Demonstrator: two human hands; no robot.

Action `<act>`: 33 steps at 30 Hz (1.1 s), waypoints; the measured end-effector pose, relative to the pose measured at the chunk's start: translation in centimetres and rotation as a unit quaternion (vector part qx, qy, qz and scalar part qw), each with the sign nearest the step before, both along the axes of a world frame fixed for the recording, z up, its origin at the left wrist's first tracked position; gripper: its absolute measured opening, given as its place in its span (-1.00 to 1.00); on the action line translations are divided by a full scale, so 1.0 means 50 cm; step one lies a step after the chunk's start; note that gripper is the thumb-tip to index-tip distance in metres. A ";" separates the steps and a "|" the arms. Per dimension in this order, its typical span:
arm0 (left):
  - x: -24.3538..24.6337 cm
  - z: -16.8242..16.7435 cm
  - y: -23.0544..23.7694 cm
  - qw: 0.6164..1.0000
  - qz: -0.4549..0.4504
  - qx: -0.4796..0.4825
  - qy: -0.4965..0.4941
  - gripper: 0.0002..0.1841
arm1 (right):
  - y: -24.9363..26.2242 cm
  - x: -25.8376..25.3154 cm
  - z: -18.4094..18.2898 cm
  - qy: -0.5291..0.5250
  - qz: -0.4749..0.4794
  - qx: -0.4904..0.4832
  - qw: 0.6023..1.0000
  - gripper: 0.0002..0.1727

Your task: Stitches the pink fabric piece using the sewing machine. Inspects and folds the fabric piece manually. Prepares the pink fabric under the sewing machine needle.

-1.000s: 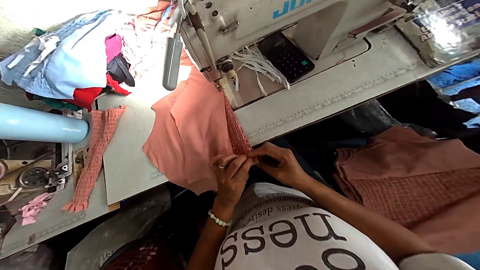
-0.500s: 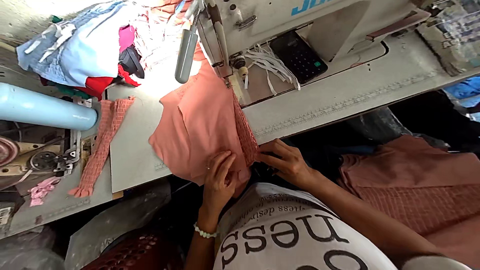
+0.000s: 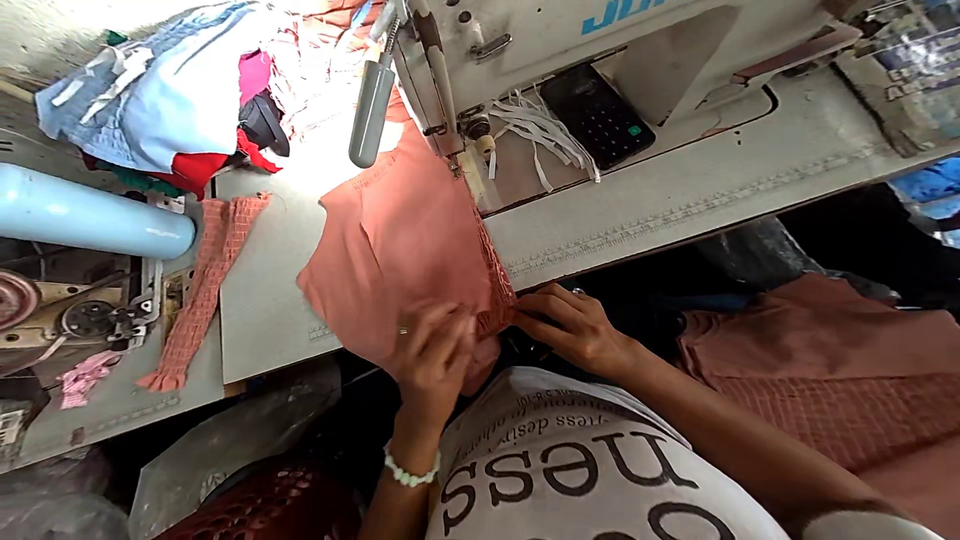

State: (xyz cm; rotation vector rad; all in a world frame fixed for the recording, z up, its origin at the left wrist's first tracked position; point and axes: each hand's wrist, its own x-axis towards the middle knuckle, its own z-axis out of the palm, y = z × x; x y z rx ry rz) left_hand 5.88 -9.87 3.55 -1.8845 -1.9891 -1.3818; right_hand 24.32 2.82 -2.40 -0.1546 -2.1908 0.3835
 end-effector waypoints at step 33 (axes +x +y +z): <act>0.018 -0.066 0.070 0.968 -0.020 -0.201 0.146 -0.61 | -0.043 -0.014 0.000 -0.096 -0.065 -0.046 0.992 -0.82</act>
